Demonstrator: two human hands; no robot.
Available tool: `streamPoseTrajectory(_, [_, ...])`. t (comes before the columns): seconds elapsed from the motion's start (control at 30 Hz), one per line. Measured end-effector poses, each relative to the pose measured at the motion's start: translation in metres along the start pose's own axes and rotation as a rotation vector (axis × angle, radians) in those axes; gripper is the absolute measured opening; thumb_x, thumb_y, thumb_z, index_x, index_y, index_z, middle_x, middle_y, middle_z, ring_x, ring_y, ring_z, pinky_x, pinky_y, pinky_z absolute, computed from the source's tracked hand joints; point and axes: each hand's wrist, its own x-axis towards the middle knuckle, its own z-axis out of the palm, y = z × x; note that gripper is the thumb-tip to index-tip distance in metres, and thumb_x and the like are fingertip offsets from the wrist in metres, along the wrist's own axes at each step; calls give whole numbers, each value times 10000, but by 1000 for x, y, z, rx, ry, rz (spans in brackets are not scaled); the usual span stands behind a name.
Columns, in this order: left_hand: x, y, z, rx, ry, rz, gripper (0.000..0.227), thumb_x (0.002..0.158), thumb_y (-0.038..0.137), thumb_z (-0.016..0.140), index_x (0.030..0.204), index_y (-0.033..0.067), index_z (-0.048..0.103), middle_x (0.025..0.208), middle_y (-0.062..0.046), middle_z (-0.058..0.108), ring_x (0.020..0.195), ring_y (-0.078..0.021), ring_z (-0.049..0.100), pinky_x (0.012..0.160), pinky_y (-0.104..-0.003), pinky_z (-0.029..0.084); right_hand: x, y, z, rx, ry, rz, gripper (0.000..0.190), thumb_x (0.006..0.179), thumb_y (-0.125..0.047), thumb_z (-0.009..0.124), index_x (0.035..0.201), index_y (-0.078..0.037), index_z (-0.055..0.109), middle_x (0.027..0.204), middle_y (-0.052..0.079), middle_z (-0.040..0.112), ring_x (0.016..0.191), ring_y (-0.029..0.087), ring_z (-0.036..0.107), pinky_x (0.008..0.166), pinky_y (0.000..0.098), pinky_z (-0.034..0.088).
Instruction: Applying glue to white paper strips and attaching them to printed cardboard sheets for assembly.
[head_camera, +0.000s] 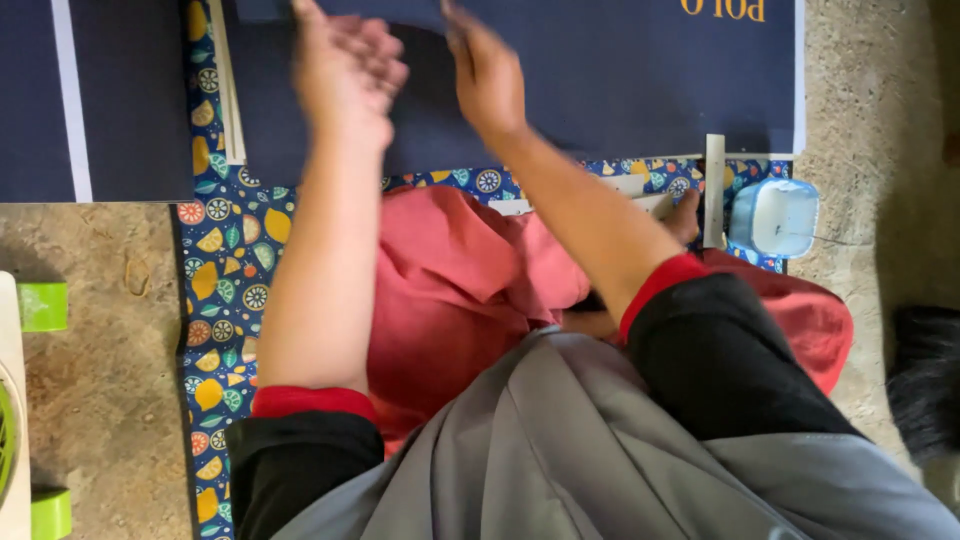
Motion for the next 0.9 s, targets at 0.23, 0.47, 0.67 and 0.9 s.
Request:
streamPoseTrajectory(0.23, [-46,-64,113,110,-76,-636,791,730,828,195,986,118,431,950,-126,430,791,-302,451,657,-483,375,61,-24,-37,52,127,-22,147,929,-191,647,910,-53,695,758,114,699,619,321,603,540,399,504])
streamPoseTrajectory(0.47, [-21,-140,98,-13,-393,-675,980,842,807,236,1428,96,570,1352,-205,650,1159,-330,640,902,-503,485,72,-26,-90,199,191,75,258,917,-188,689,756,5,628,588,20,543,529,112,420,472,305,436])
streamPoseTrajectory(0.67, [-39,-183,92,109,-380,-726,608,895,540,523,1231,42,611,1106,-165,689,951,-262,661,910,-467,508,60,11,-95,282,320,0,286,960,-177,685,749,2,612,631,-26,503,597,91,382,517,282,437])
streamPoseTrajectory(0.9, [-49,-222,112,363,-460,-847,1003,713,739,418,1495,114,353,1284,-279,620,1143,-391,629,982,-502,507,72,4,-142,86,377,-94,366,985,-285,656,756,-2,616,573,24,511,520,113,372,466,304,406])
